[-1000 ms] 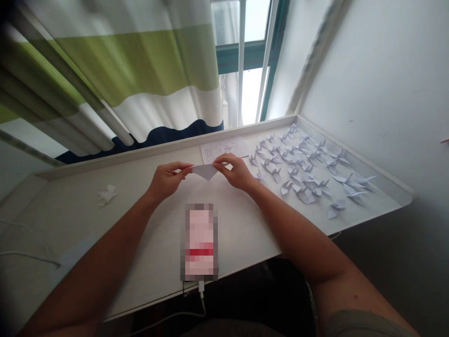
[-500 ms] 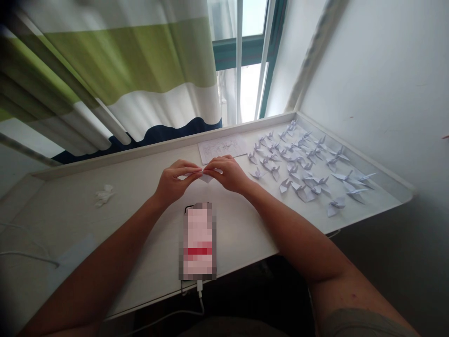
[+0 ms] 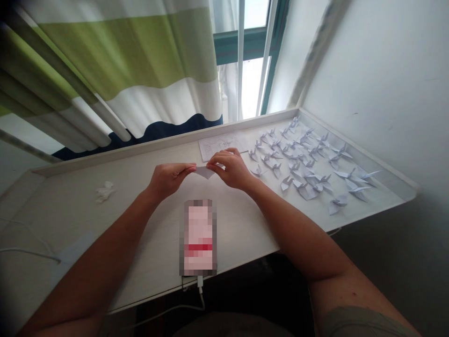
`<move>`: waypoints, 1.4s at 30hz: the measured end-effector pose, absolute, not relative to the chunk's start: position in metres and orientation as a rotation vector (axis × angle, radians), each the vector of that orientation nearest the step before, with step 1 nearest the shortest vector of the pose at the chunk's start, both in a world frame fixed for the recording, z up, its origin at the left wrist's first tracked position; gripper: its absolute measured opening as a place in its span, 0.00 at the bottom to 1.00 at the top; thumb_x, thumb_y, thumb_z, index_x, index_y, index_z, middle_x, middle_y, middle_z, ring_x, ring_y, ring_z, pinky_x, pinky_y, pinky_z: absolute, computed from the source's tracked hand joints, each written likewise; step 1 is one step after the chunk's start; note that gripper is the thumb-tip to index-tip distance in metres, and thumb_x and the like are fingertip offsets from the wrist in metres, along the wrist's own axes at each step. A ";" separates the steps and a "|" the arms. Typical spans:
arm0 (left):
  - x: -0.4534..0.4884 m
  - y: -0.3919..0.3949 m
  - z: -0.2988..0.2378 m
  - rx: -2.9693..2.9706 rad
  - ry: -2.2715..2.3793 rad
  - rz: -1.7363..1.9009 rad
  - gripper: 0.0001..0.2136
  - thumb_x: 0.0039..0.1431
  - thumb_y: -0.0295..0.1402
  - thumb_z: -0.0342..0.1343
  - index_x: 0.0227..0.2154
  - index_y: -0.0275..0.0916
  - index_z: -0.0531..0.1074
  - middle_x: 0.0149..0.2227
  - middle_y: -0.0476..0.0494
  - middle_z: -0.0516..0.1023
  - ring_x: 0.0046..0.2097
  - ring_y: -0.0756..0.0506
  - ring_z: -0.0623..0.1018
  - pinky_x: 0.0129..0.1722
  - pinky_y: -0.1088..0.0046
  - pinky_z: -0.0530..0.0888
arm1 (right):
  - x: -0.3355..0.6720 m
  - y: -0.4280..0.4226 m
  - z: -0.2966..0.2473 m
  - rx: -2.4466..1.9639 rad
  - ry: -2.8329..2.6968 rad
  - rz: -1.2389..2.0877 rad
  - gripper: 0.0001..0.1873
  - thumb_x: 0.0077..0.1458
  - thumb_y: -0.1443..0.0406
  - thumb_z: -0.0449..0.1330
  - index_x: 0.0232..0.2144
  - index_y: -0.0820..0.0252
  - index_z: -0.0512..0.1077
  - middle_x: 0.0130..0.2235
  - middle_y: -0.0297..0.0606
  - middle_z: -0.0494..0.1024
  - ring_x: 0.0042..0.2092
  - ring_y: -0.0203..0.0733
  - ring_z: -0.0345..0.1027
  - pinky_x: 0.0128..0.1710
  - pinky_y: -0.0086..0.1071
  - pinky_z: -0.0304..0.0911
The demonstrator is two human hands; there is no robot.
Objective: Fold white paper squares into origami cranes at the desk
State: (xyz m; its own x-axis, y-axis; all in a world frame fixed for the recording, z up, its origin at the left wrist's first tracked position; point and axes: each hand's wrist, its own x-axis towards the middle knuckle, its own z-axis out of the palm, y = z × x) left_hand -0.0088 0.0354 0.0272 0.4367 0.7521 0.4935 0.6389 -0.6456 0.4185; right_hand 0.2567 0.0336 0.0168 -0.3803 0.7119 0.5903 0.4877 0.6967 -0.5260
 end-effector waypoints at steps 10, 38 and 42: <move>-0.032 0.047 0.032 2.310 1.341 1.184 0.25 0.73 0.55 0.51 0.41 0.40 0.82 0.35 0.41 0.89 0.34 0.43 0.87 0.34 0.70 0.79 | 0.271 0.048 0.017 -0.974 -1.848 0.433 0.09 0.64 0.61 0.66 0.30 0.52 0.79 0.37 0.35 0.86 0.41 0.48 0.77 0.57 0.49 0.62; 0.016 0.032 0.019 1.827 0.941 1.343 0.16 0.61 0.51 0.69 0.39 0.43 0.86 0.44 0.40 0.83 0.40 0.45 0.84 0.37 0.67 0.82 | 0.261 0.038 0.021 -0.917 -1.522 1.738 0.17 0.62 0.58 0.72 0.51 0.58 0.82 0.46 0.48 0.88 0.42 0.48 0.85 0.43 0.41 0.83; 0.015 0.032 0.017 1.962 1.035 1.329 0.14 0.64 0.49 0.67 0.37 0.44 0.86 0.43 0.41 0.84 0.45 0.44 0.83 0.38 0.70 0.80 | 0.260 0.042 0.015 -1.028 -1.555 1.741 0.13 0.61 0.60 0.72 0.46 0.59 0.85 0.40 0.44 0.87 0.38 0.44 0.82 0.37 0.36 0.80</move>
State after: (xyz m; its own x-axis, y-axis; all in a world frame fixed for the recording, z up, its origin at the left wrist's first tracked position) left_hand 0.0147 0.0319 0.0168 0.2150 0.8327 0.5103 0.2905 -0.5534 0.7806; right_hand 0.2601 0.0417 0.0146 -0.5331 0.8299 -0.1644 0.0698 -0.1505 -0.9861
